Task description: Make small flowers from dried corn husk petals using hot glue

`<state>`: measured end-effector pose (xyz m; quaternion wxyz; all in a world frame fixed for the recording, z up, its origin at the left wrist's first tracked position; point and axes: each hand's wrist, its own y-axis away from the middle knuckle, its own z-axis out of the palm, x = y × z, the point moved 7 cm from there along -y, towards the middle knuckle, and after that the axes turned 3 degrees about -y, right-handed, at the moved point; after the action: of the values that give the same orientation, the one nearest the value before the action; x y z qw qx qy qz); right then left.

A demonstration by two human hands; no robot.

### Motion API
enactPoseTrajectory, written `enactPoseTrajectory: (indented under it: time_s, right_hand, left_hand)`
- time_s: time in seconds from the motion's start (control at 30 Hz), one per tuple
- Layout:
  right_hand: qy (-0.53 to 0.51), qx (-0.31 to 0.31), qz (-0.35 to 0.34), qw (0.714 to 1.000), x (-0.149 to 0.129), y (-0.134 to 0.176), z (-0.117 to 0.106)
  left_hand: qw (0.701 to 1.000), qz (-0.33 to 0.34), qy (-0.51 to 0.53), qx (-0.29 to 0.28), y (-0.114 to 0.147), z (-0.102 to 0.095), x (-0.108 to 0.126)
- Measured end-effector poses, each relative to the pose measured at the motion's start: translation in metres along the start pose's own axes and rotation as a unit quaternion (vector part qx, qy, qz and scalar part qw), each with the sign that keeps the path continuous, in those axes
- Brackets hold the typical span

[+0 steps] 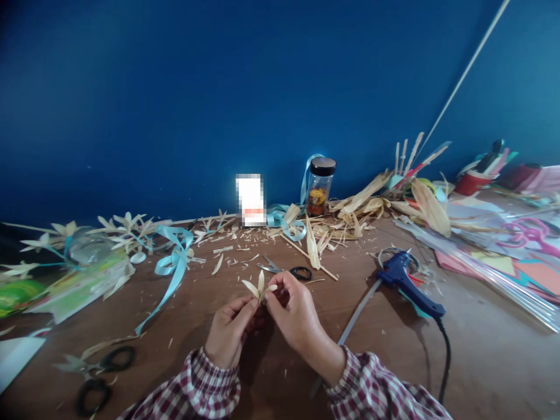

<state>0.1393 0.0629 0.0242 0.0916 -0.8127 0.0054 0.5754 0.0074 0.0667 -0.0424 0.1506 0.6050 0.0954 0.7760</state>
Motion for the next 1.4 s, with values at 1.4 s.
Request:
enactPoseTrajectory:
  time_s: [1.4]
  right_hand:
    - [-0.024,-0.057,0.030,0.998,0.006,0.001,0.010]
  left_hand:
    - [0.999,0.032,-0.022,0.021,-0.003,-0.003,0.003]
